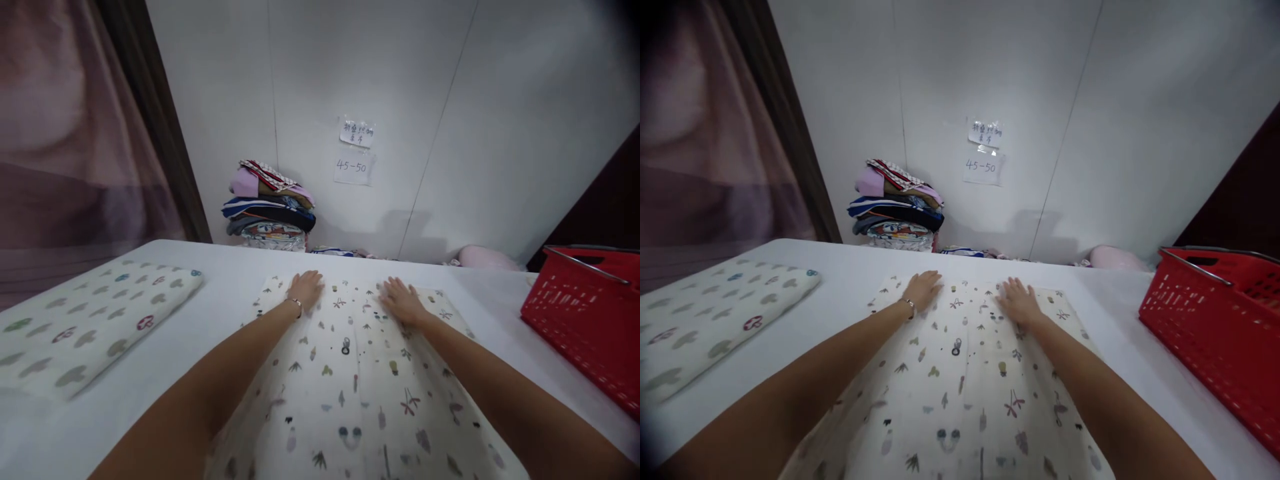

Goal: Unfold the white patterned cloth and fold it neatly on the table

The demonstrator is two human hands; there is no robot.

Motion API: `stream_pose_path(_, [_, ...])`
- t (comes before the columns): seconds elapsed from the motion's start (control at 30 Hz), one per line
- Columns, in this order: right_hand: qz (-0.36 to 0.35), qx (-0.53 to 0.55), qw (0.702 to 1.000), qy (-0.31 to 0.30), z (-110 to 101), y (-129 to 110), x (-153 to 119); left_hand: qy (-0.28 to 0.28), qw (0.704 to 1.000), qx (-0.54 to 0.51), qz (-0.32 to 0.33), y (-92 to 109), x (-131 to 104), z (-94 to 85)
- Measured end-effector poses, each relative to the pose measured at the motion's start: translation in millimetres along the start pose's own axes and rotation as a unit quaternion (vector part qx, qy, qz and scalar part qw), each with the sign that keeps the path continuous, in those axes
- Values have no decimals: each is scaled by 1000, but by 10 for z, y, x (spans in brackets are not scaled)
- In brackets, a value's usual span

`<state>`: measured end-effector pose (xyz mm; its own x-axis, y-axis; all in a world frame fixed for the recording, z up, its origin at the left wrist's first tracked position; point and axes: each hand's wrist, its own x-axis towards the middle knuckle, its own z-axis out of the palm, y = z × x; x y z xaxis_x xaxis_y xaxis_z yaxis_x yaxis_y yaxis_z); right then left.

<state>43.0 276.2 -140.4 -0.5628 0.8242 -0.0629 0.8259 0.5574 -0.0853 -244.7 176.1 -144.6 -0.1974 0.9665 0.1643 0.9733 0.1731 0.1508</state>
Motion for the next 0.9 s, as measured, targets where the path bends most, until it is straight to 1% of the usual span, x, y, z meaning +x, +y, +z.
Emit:
stream_pose_path(0.07, [-77, 17, 997, -7, -21, -345, 75, -35, 998, -4, 44, 39, -40, 50])
stream_pose_path(0.13, [-128, 31, 991, -22, 14, -650, 160, -80, 996, -8, 48, 51, -38, 101])
stream_pose_path(0.2, [-140, 34, 989, -36, 89, -848, 231, -111, 993, -12, 24, 49, -8, 136])
stream_pose_path(0.27, [-135, 32, 990, -41, 166, -930, 271, -126, 992, -16, 16, 42, 23, 145])
stream_pose_path(0.37, [-134, 31, 990, -36, 232, -912, 278, -131, 991, -17, 16, -6, 9, 112])
stream_pose_path(0.43, [-135, 34, 990, -37, 246, -875, 270, -112, 994, -2, 1, -93, -57, 79])
stream_pose_path(0.53, [-138, 37, 989, -32, 262, -846, 273, -87, 994, 20, -69, -285, -198, 39])
stream_pose_path(0.6, [-139, 40, 989, -32, 269, -853, 287, -96, 989, 16, -116, -393, -273, 22])
stream_pose_path(0.63, [-137, 41, 989, -34, 266, -862, 294, -105, 986, 13, -128, -428, -295, 14])
stream_pose_path(0.73, [-135, 56, 987, -63, 204, -884, 291, -124, 984, 12, -131, -449, -307, -9])
stream_pose_path(0.8, [-145, 67, 984, -81, 126, -847, 258, -127, 983, 13, -129, -426, -296, -26])
stream_pose_path(0.87, [-146, 63, 985, -65, 45, -719, 202, -122, 984, 17, -132, -407, -288, -37])
stream_pose_path(0.9, [-134, 54, 988, -48, 10, -612, 168, -118, 984, 20, -133, -405, -284, -39])
